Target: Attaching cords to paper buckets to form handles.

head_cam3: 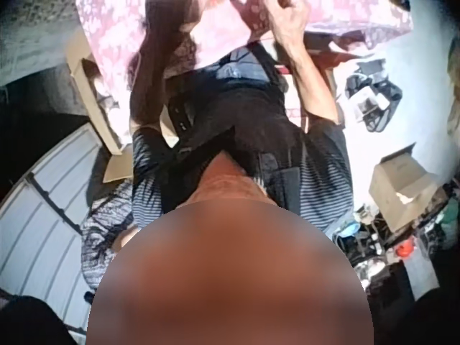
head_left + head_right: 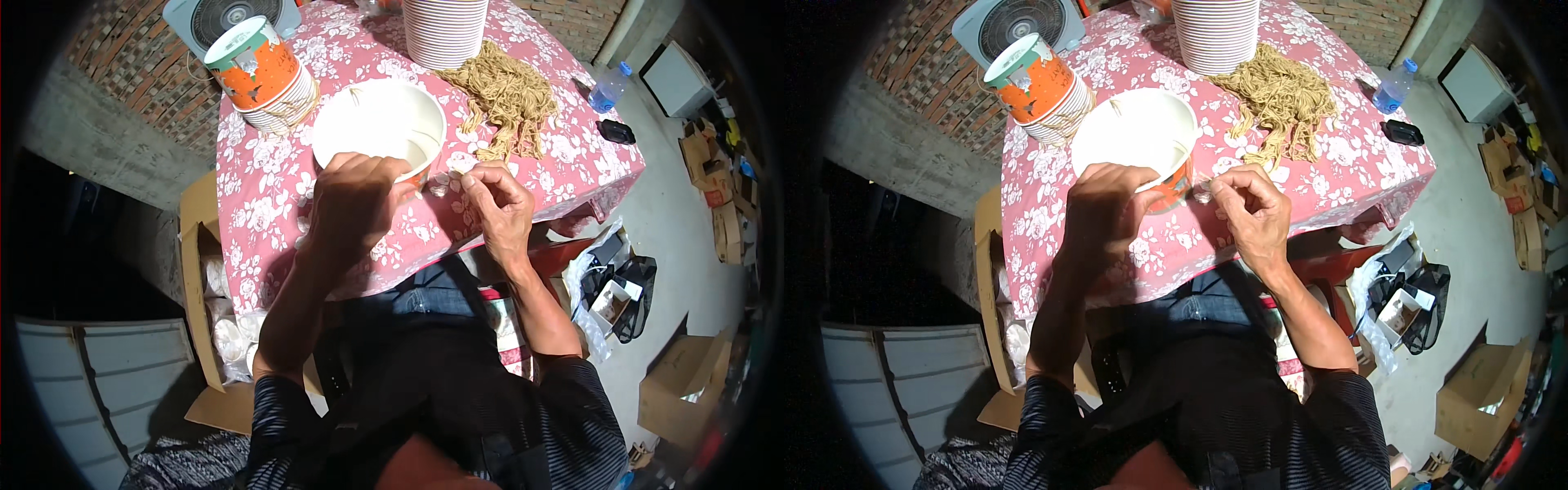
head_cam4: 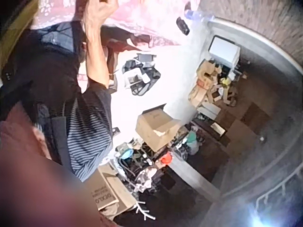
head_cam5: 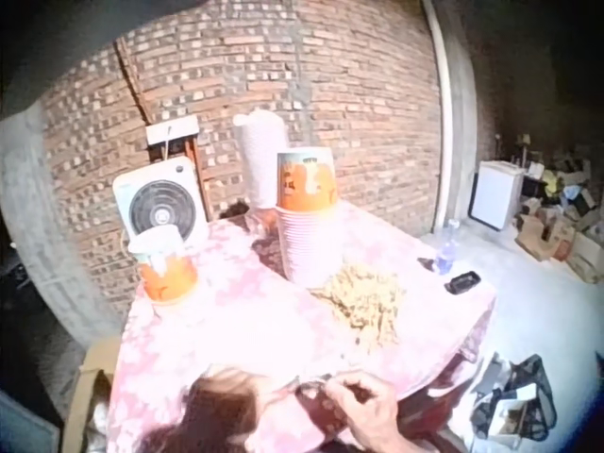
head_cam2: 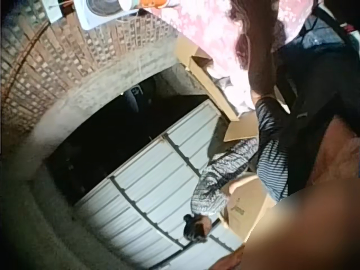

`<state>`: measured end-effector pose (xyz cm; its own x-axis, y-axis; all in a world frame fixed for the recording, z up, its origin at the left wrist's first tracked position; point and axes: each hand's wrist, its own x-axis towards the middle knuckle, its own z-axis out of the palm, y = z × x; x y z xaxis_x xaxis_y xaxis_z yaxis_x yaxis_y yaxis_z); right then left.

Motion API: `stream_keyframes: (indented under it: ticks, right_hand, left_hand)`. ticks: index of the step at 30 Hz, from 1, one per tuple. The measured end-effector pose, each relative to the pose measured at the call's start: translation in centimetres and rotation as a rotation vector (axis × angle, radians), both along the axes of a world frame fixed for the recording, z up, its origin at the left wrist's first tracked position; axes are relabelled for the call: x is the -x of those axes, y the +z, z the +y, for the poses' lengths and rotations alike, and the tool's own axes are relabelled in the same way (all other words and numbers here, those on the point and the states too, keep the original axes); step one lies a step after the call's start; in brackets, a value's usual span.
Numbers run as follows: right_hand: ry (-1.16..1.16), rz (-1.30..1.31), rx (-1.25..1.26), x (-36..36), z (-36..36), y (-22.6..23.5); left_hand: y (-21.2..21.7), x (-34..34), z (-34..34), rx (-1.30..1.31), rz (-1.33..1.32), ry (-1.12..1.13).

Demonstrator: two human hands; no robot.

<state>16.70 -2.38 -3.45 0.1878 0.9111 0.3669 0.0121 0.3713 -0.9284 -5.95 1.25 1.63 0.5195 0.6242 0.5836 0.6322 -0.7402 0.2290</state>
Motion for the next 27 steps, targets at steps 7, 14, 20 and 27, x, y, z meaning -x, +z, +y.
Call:
stream_keyframes:
  ticks: [7, 14, 20, 27]
  right_hand:
    - [-0.046, -0.115, -0.209, 2.3, 0.9, 1.9]
    - [-0.053, -0.223, -0.307, 5.4, 1.9, 3.9]
    - [-0.116, -0.314, -0.345, 5.6, 1.8, 3.8]
    - [-0.204, -0.425, -0.387, 4.7, 2.1, 3.1]
  left_hand:
    - [2.6, 1.8, 1.0, 0.402, -0.377, 0.059]
    - [4.7, 2.0, 0.7, 0.664, -0.423, 0.036]
    - [3.6, 2.0, 0.7, 0.649, -0.400, -0.003]
    - [1.9, 0.3, 1.3, 0.323, -0.351, -0.117]
